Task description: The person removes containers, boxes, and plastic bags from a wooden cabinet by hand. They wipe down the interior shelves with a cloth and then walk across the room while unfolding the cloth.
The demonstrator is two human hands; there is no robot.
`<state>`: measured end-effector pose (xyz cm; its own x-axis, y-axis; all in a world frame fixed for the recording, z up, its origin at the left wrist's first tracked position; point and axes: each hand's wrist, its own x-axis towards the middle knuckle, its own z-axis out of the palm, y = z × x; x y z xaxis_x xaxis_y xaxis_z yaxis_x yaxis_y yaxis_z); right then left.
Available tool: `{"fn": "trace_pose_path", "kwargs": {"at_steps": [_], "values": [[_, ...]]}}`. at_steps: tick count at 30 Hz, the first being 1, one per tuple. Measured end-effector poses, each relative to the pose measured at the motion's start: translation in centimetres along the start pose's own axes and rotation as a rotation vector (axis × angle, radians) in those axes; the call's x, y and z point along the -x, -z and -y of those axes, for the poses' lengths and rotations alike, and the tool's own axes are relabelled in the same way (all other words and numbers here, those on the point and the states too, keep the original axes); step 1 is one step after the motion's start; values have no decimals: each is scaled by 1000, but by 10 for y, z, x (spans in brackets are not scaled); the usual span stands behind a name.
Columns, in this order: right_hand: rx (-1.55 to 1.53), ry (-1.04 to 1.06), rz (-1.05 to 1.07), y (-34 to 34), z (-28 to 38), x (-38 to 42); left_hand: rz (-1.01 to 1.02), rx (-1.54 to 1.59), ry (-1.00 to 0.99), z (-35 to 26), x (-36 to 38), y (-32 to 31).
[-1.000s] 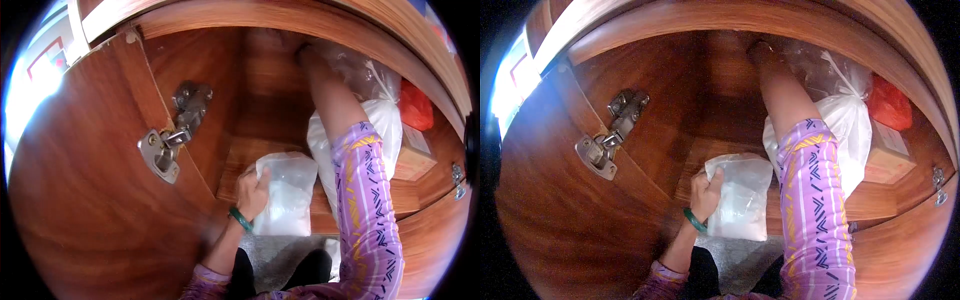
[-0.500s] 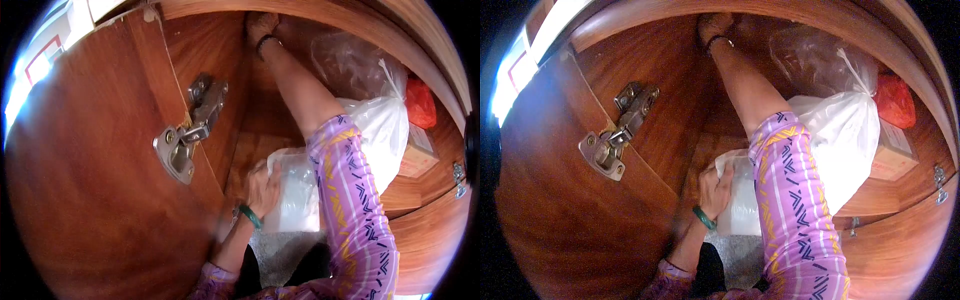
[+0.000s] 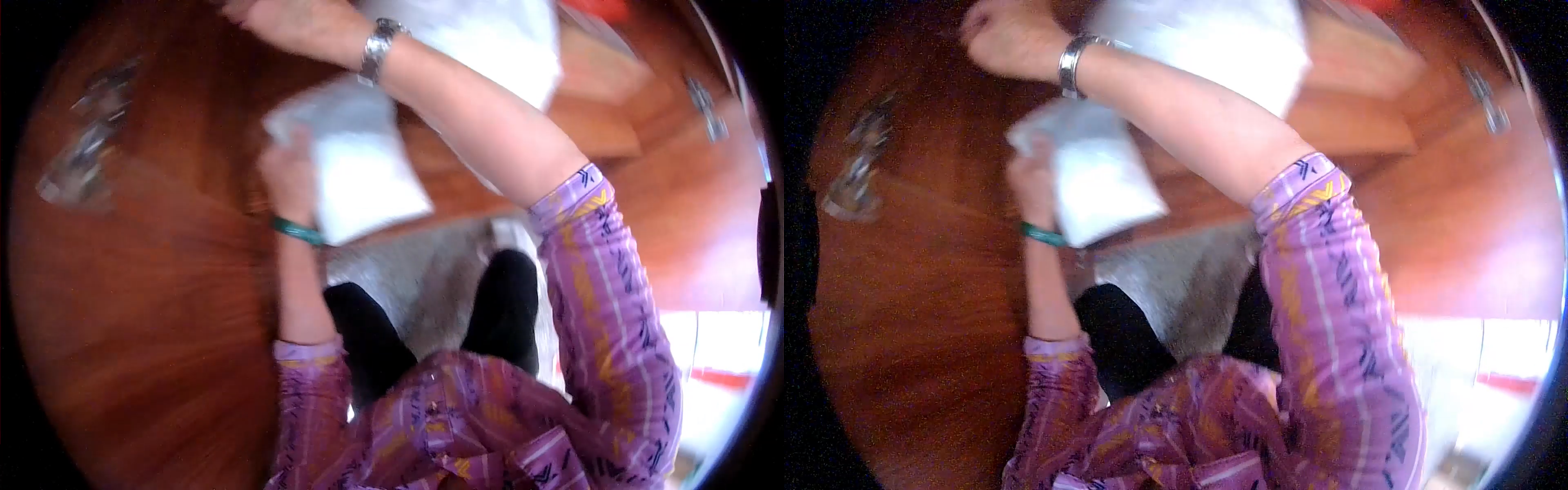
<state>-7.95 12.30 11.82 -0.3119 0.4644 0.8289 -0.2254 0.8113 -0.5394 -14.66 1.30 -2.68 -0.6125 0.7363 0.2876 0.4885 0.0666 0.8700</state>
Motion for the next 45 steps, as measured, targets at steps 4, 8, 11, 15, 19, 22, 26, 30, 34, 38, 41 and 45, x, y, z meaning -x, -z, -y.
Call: {"fn": "trace_pose_path", "kwargs": {"at_steps": [4, 8, 11, 15, 19, 22, 26, 30, 34, 38, 41, 45], "values": [[214, -101, -12, 118, 20, 91, -37, 106, -29, 38, -49, -13], [141, -448, -415, 215, 15, 162, -56, 96, 123, 50, -80, -22], [350, -395, -492, 275, 33, 220, -28, 65, 53, 92, -111, -12], [867, -479, -541, 320, 124, 248, -101, -165, 118, 80, -130, -42], [1484, -508, -449, 304, 293, 287, 6, -244, 21, 133, -145, -58], [1747, -680, -654, 292, 380, 335, 132, -290, -60, 139, -134, -89], [1680, -1136, -1152, 277, 441, 440, 220, -324, -91, 133, -122, -100], [1016, -1737, -1599, 246, 380, 622, 233, -361, -94, 137, -99, -116], [482, -1906, -1926, 206, 268, 733, 218, -374, -69, 147, -83, -130], [413, -1698, -2185, 211, 261, 744, 261, -353, -96, 143, -85, -139], [212, -1081, -2180, 195, 283, 740, 306, -351, -119, 143, -86, -144], [72, -958, -2076, 160, 300, 742, 348, -320, -93, 150, -67, -162]]}}
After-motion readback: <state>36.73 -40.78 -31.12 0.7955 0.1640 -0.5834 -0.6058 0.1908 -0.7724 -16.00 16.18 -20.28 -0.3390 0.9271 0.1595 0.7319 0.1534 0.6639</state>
